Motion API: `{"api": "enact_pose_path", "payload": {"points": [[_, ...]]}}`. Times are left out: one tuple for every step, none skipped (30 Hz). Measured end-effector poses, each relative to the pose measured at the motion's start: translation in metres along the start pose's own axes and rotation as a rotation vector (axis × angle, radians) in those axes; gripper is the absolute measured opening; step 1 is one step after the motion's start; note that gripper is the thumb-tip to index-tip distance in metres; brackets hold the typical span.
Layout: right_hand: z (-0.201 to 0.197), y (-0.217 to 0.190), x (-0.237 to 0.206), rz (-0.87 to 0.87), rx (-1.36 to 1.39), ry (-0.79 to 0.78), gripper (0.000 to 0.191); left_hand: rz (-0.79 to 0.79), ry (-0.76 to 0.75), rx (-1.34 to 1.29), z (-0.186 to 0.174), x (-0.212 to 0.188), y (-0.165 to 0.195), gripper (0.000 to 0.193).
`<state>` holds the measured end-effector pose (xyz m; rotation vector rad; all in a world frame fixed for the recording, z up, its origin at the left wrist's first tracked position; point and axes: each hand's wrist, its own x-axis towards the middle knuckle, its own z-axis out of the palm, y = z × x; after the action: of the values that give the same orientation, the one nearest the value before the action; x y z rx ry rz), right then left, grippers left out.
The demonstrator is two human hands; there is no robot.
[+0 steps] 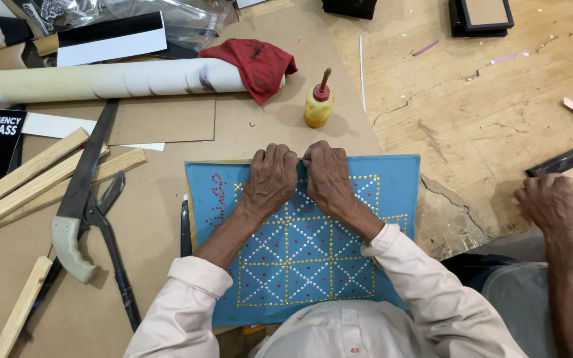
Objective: The person presses and folds the edge of a blue beaded decorative fabric over a backing board on the workbench, working around the border with both hands, then lifts and repositions the fabric piece to continue folding another edge.
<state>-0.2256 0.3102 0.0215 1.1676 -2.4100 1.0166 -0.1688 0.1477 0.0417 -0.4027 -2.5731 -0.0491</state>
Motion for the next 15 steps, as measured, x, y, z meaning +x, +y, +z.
{"api": "enact_pose_path", "payload": {"points": [[0.003, 0.001, -0.001, 0.007, -0.015, 0.004, 0.015, -0.015, -0.005, -0.013, 0.002, -0.001, 0.0, 0.009], [0.005, 0.003, -0.003, 0.034, -0.01, -0.006, 0.014, -0.033, -0.013, -0.029, 0.005, -0.002, 0.0, 0.011], [0.01, 0.005, -0.004, 0.061, -0.005, -0.017, 0.014, -0.052, -0.019, -0.044, 0.007, -0.003, 0.0, 0.012], [0.013, 0.007, -0.004, 0.086, -0.002, -0.025, 0.013, -0.082, -0.018, -0.094, 0.009, -0.004, 0.0, 0.014], [0.018, 0.01, -0.004, 0.147, 0.004, -0.046, 0.012, -0.111, -0.013, -0.148, 0.011, -0.005, 0.001, 0.016], [0.023, 0.012, -0.002, 0.212, -0.002, -0.062, 0.011, -0.133, -0.002, -0.211, 0.014, -0.003, 0.002, 0.018], [0.024, 0.017, 0.0, 0.284, -0.024, -0.067, 0.011, -0.177, -0.002, -0.245, 0.015, -0.003, 0.003, 0.017], [0.024, 0.021, 0.003, 0.281, 0.051, -0.054, 0.013, -0.201, 0.002, -0.294, 0.017, 0.0, 0.002, 0.017], [0.023, 0.022, 0.005, 0.284, 0.109, -0.024, 0.015, -0.194, 0.023, -0.298, 0.017, 0.002, 0.002, 0.021], [0.021, 0.026, 0.01, 0.335, 0.127, -0.067, 0.023, -0.343, -0.137, -0.296, 0.018, 0.005, 0.0, 0.011], [0.017, 0.026, 0.011, 0.546, 0.281, -0.177, 0.032, -0.377, -0.135, -0.339, 0.019, 0.009, -0.005, 0.025], [0.011, 0.029, 0.013, 0.438, 0.312, -0.155, 0.035, -0.533, -0.292, -0.378, 0.019, 0.013, -0.008, 0.033], [0.006, 0.027, 0.014, 0.452, 0.279, -0.158, 0.03, -0.595, -0.441, -0.434, 0.019, 0.019, -0.016, 0.047], [0.0, 0.03, 0.016, 0.384, 0.266, -0.178, 0.036, -0.621, -0.553, -0.454, 0.021, 0.028, -0.021, 0.044], [-0.004, 0.027, 0.015, 0.43, 0.32, -0.135, 0.029, -0.606, -0.626, -0.431, 0.027, 0.044, -0.024, 0.042]]}}
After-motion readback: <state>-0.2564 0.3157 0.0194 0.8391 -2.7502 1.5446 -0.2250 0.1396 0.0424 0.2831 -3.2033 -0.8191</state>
